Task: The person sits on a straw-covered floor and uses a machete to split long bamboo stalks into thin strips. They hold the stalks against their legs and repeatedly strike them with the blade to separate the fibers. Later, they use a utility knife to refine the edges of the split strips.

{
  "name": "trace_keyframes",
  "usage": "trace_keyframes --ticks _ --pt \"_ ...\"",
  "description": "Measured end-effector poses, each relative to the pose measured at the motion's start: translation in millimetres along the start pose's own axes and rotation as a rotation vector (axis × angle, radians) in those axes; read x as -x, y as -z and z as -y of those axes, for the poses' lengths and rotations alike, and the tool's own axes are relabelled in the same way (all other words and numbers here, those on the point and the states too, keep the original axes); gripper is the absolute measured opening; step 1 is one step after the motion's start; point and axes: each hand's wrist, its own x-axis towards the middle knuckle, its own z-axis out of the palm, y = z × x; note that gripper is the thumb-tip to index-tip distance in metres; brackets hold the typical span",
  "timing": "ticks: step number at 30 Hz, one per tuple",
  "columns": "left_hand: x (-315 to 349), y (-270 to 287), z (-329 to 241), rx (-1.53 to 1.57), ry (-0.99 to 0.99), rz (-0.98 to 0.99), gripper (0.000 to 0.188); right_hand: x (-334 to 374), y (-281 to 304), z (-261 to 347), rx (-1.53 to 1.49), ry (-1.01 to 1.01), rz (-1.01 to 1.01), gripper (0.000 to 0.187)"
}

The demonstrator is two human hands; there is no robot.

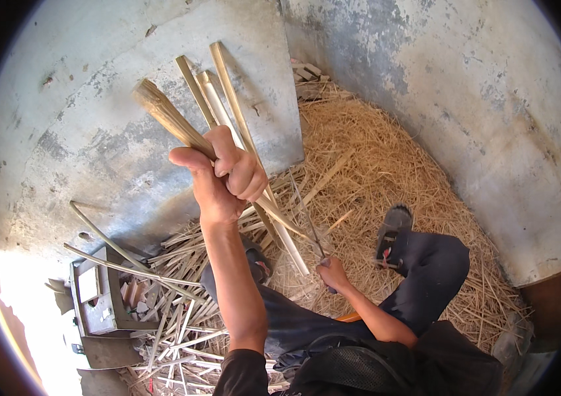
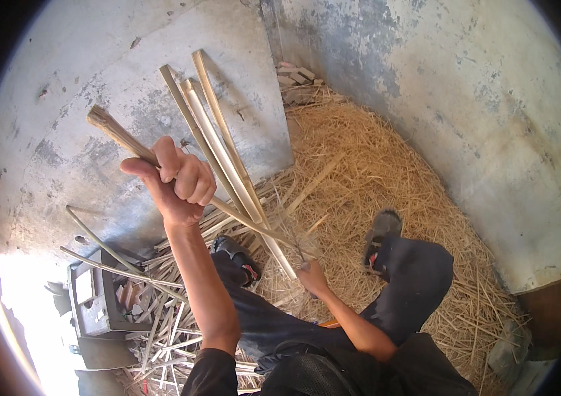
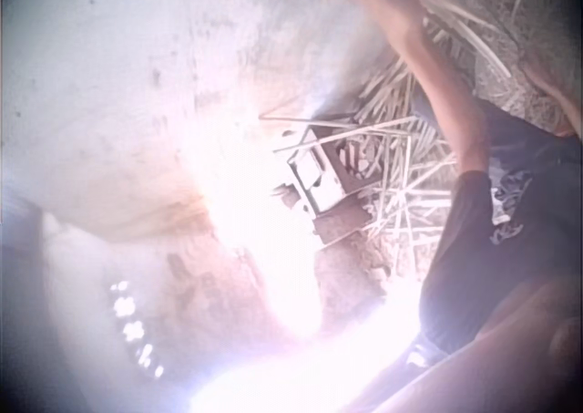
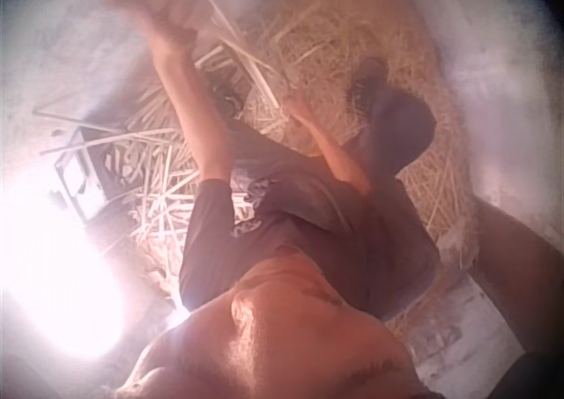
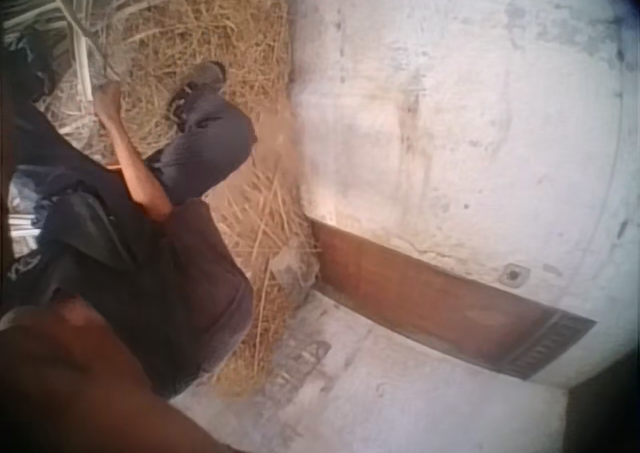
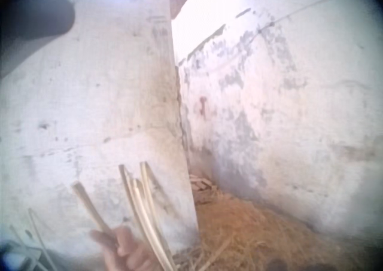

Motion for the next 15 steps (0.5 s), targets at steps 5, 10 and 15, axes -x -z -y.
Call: trace_keyframes --ticks 5,10,15 --pt "2.8 1.4 -0.3 -0.054 -0.001 -0.07 0.06 -7.1 -9.7 -22.4 0.077 0.099 -0.104 0.018" --pt "3.1 -2.6 -0.7 -0.081 -0.001 -0.089 0.06 -13.5 -1.3 -26.8 0.149 0.11 -0.124 0.016" --pt "11.6 -2.1 -4.3 -0.007 -0.032 -0.002 0.058 19.0 -4.5 13.3 0.051 -0.013 -0.065 0.013"
